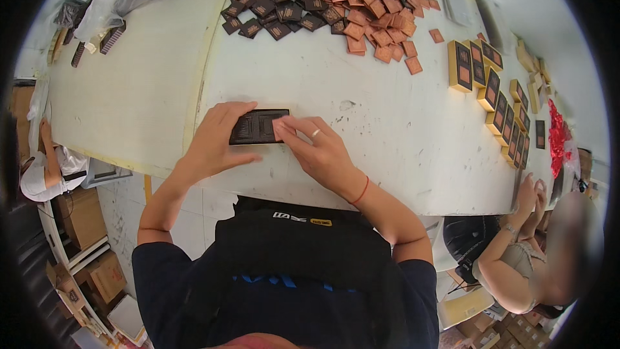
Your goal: The person assembles small cosmetic palettes by placing two square pans into a black plastic tray and then inserting the tray into a gold cardboard sleeve. The person repeats this process multiple times, handling loose pans and empty trays on a white table.
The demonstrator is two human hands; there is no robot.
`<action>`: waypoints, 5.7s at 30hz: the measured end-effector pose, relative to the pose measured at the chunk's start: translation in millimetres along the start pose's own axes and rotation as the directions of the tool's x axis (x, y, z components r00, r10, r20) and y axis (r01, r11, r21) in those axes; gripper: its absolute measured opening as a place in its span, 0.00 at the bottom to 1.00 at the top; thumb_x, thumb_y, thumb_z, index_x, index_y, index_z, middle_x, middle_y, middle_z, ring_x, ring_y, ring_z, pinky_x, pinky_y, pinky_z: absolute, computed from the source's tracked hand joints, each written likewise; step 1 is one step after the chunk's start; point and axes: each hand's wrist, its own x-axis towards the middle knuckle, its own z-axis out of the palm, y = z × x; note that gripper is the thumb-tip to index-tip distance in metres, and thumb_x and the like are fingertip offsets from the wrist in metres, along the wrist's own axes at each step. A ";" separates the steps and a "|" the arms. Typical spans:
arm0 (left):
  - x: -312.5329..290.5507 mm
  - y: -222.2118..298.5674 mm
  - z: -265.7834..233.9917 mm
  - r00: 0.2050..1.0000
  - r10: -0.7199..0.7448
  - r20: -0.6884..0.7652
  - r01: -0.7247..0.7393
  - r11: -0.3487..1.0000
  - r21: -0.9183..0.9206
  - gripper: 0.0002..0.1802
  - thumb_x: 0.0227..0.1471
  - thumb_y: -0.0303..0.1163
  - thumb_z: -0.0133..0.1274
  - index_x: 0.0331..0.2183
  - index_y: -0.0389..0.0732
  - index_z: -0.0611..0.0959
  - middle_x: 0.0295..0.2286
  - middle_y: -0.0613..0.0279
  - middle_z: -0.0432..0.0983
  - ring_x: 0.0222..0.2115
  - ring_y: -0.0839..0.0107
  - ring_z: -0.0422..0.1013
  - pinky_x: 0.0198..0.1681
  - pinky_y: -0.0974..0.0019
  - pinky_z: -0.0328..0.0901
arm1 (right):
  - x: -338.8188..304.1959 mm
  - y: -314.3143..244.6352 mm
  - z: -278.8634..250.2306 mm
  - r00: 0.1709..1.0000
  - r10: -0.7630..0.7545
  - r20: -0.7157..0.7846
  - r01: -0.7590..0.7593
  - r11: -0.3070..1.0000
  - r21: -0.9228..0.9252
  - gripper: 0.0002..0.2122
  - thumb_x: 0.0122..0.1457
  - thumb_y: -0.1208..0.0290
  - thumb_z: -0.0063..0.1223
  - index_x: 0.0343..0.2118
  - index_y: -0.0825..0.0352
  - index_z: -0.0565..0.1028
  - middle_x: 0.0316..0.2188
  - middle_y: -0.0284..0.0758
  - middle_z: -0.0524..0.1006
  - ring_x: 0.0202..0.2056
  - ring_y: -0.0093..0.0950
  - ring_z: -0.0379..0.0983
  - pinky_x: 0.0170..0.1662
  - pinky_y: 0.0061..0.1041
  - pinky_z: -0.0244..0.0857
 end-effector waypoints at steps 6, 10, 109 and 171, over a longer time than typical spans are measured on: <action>8.2 -4.1 28.2 0.998 0.034 -0.054 -0.037 0.998 -0.051 0.38 0.35 0.35 0.71 0.50 0.41 0.73 0.43 0.57 0.73 0.44 0.54 0.67 0.49 0.56 0.62 | -4.6 -21.2 -19.4 0.988 0.071 0.135 -0.042 0.978 -0.206 0.24 0.46 0.75 0.65 0.50 0.63 0.77 0.53 0.30 0.73 0.51 0.36 0.68 0.51 0.33 0.65; 18.5 3.1 36.1 0.995 0.101 -0.006 -0.101 0.992 -0.074 0.38 0.34 0.35 0.71 0.49 0.41 0.74 0.41 0.57 0.73 0.43 0.54 0.68 0.48 0.56 0.63 | -18.7 -6.8 -14.4 0.998 0.066 0.025 -0.062 0.989 -0.135 0.18 0.51 0.75 0.62 0.47 0.64 0.78 0.49 0.32 0.76 0.48 0.34 0.71 0.49 0.31 0.66; 65.7 55.8 78.4 0.751 0.616 0.236 -0.651 0.750 0.115 0.27 0.44 0.22 0.62 0.49 0.44 0.80 0.45 0.60 0.75 0.42 0.63 0.70 0.42 0.62 0.68 | -75.0 39.9 -75.1 0.928 0.338 -0.159 -0.355 0.930 -0.092 0.29 0.46 0.78 0.63 0.55 0.62 0.68 0.54 0.39 0.69 0.52 0.41 0.67 0.55 0.37 0.60; 161.8 -65.5 -202.3 0.994 0.056 -0.097 -0.011 0.909 0.416 0.23 0.52 0.35 0.57 0.50 0.43 0.77 0.51 0.56 0.73 0.50 0.54 0.69 0.53 0.55 0.65 | -71.7 -68.0 -2.5 0.816 0.535 -0.218 -0.578 0.763 -0.290 0.26 0.49 0.73 0.62 0.53 0.67 0.71 0.61 0.49 0.61 0.64 0.55 0.50 0.62 0.52 0.50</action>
